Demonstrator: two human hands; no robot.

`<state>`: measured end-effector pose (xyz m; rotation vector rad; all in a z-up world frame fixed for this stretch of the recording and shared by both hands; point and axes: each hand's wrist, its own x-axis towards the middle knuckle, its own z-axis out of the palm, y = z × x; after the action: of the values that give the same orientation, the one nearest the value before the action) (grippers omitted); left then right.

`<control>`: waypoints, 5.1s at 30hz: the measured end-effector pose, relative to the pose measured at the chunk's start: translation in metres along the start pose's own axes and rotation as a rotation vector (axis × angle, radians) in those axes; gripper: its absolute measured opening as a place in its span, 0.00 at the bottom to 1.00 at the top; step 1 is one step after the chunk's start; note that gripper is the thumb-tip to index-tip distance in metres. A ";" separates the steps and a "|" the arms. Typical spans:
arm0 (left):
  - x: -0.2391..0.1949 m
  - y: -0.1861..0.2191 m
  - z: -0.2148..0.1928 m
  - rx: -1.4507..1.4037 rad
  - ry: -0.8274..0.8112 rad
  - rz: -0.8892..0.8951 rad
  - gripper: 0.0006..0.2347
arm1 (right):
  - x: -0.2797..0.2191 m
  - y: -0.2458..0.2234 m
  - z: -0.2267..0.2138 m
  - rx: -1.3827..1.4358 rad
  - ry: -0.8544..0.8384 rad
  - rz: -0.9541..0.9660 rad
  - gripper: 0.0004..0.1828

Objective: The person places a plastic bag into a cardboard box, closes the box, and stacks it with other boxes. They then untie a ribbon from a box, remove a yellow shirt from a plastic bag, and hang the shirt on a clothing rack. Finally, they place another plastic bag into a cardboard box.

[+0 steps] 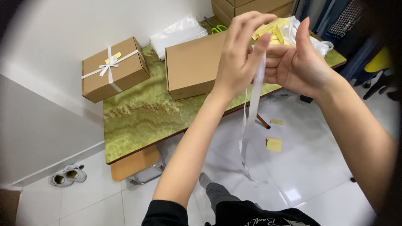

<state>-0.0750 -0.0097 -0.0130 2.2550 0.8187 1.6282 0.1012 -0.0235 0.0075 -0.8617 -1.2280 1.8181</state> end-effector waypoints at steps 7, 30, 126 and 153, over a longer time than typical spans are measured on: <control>-0.007 -0.023 0.018 -0.924 -0.181 -0.699 0.55 | -0.012 -0.031 0.001 -0.092 -0.023 -0.209 0.61; 0.053 -0.031 -0.037 -0.953 -0.237 -0.575 0.18 | 0.043 0.108 -0.043 -0.245 -0.190 -0.036 0.51; -0.018 -0.010 -0.001 -1.047 -0.758 -0.583 0.19 | 0.088 0.189 -0.174 0.122 0.306 -0.093 0.36; 0.024 -0.004 0.047 -0.976 -0.526 -0.676 0.24 | -0.027 0.241 -0.160 -0.120 0.533 -0.107 0.30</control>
<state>-0.0266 0.0130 -0.0119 1.3596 0.4095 0.7701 0.1977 -0.0375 -0.2665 -1.2265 -1.0163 1.3176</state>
